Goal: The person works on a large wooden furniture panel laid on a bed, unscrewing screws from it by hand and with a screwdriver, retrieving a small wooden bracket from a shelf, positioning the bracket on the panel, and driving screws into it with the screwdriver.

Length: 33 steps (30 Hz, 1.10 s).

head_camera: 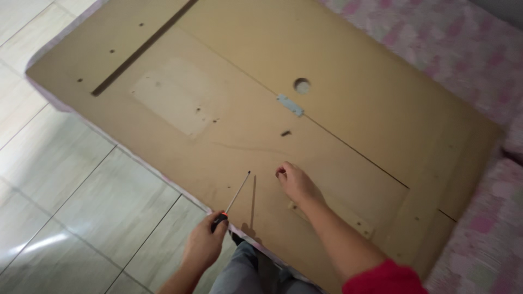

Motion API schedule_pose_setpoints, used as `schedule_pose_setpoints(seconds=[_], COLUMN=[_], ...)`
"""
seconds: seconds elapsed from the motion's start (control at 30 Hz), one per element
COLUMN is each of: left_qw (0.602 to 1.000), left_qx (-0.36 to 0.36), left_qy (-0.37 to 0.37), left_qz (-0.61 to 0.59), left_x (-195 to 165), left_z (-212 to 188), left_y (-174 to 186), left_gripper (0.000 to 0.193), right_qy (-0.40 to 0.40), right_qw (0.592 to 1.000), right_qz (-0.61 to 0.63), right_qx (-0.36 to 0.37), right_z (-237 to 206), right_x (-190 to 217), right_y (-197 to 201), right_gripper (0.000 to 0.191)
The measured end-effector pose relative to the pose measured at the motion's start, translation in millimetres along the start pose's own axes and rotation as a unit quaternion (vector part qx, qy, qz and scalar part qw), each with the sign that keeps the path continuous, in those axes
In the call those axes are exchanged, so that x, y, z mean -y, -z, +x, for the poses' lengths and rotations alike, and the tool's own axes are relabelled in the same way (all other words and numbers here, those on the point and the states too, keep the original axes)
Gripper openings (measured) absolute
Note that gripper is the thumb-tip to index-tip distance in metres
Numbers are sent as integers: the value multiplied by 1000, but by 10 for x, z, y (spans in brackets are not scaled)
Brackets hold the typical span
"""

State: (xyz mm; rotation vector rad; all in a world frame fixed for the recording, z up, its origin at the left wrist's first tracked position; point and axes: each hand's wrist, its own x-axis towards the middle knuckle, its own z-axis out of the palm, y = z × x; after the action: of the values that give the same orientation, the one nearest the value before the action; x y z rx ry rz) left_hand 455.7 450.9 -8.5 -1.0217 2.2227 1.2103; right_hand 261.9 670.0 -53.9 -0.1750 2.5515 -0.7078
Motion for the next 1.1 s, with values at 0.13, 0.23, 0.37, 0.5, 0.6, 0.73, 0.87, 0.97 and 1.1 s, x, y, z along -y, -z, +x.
schedule_pose_setpoints(seconds=[0.13,0.23,0.37,0.5,0.6,0.73,0.87,0.97,1.1], left_qw=[1000,999,998,991,979,987,991,994,993], left_qx=[8,0,35,103,131,123,104,87,84], left_qy=[-20,-48,-38,-28,-91,-57,-51,-40,-34], left_qz=[9,7,-22,-85,-128,-91,-67,-57,-70], left_x=[-154,-359,-698,-942,-1032,-1036,-987,-917,-825], left_z=[-22,-144,-462,-806,-949,-1073,-1155,-1188,-1199], left_y=[-178,-391,-825,-1369,-1686,-1875,-1856,-1784,-1726], left_gripper=[47,46,46,42,42,42,43,45,46], right_qy=[11,76,34,-9,-33,-111,-73,-86,-124], right_qw=[956,897,881,887,948,906,901,903,891], right_qz=[278,410,430,402,151,389,418,414,431], right_qx=[-95,-144,-195,-229,-278,-122,-86,-75,-71], right_z=[-330,-752,-1315,-1835,-2088,-2091,-1944,-1887,-1886], right_x=[-653,-1282,-2027,-2596,-2834,-2840,-2693,-2651,-2653], right_y=[-61,50,262,368,306,132,69,71,109], right_gripper=[11,8,9,13,14,15,13,13,13])
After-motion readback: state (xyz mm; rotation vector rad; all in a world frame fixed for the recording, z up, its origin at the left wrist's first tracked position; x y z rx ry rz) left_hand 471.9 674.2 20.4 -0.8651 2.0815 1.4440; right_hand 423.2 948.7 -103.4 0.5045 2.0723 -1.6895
